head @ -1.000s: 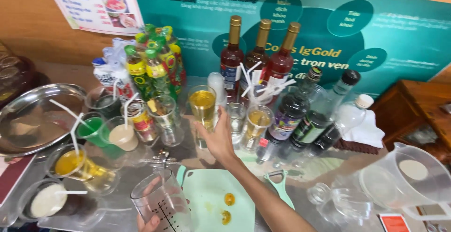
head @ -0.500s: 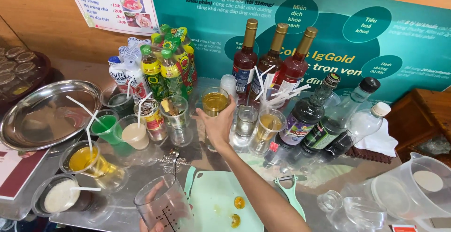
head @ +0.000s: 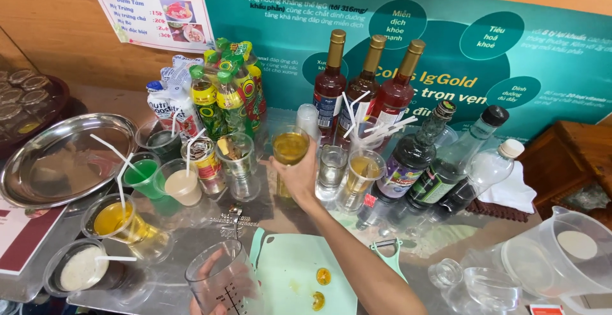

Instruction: The person cuts a lime on a green cutting board using a knife, then pours a yellow liquid from a glass into a measuring cup. They walk to a cooler, open it, and scoop ice into the measuring cup containing the liquid.

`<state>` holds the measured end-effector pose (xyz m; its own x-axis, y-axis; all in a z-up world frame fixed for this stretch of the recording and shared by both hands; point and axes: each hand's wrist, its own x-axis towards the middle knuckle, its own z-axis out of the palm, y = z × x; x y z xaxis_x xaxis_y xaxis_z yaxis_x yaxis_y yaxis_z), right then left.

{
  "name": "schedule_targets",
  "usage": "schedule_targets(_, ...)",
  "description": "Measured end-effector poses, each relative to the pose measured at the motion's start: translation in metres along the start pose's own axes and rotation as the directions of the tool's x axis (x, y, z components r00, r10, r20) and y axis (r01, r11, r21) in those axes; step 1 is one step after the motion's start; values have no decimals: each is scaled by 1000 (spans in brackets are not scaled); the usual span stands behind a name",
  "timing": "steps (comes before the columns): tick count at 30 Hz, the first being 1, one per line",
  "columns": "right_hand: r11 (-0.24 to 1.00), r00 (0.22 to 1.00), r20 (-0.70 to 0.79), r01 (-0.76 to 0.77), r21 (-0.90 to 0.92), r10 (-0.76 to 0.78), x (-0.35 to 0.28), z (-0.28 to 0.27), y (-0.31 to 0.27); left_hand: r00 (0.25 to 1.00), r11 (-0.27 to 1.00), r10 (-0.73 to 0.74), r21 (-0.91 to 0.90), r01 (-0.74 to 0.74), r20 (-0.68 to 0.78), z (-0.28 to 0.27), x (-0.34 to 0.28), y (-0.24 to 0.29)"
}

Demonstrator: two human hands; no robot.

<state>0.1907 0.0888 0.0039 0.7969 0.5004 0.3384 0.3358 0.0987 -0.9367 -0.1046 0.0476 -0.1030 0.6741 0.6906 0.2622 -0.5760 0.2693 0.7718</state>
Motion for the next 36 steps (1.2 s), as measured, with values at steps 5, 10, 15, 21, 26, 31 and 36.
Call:
schedule_targets(5, 997, 998, 52, -38, -67, 42, -19, -15, -8, 998, 998, 21, 62, -17, -58, 21, 1, 7)
schedule_targets(10, 990, 988, 121, -79, -118, 93, -38, -32, -7, 993, 984, 112, 136, -114, 26, 15, 5, -9)
schedule_targets(15, 996, 990, 127, -60, -62, 67, -61, -57, -16, 982, 996, 80, 55, -71, -170, 50, 6, 1)
schedule_targets(21, 989, 981, 119, -148, -26, 150, -86, -110, -46, 991, 997, 28, 79, -17, -132, 85, 26, 16)
schedule_targets(26, 983, 990, 117, 98, -154, -80, -109, -164, -50, 995, 998, -45, 27, 48, -92, 112, 44, 17)
schedule_targets(31, 991, 992, 104, 79, -111, -67, -130, -206, -67, 988, 983, -64, -160, 86, 141, 144, 58, 6)
schedule_targets(36, 959, 999, -45, -18, -284, 6, -148, -236, -83, 966, 933, -169, -285, 220, 194, 164, 64, -8)
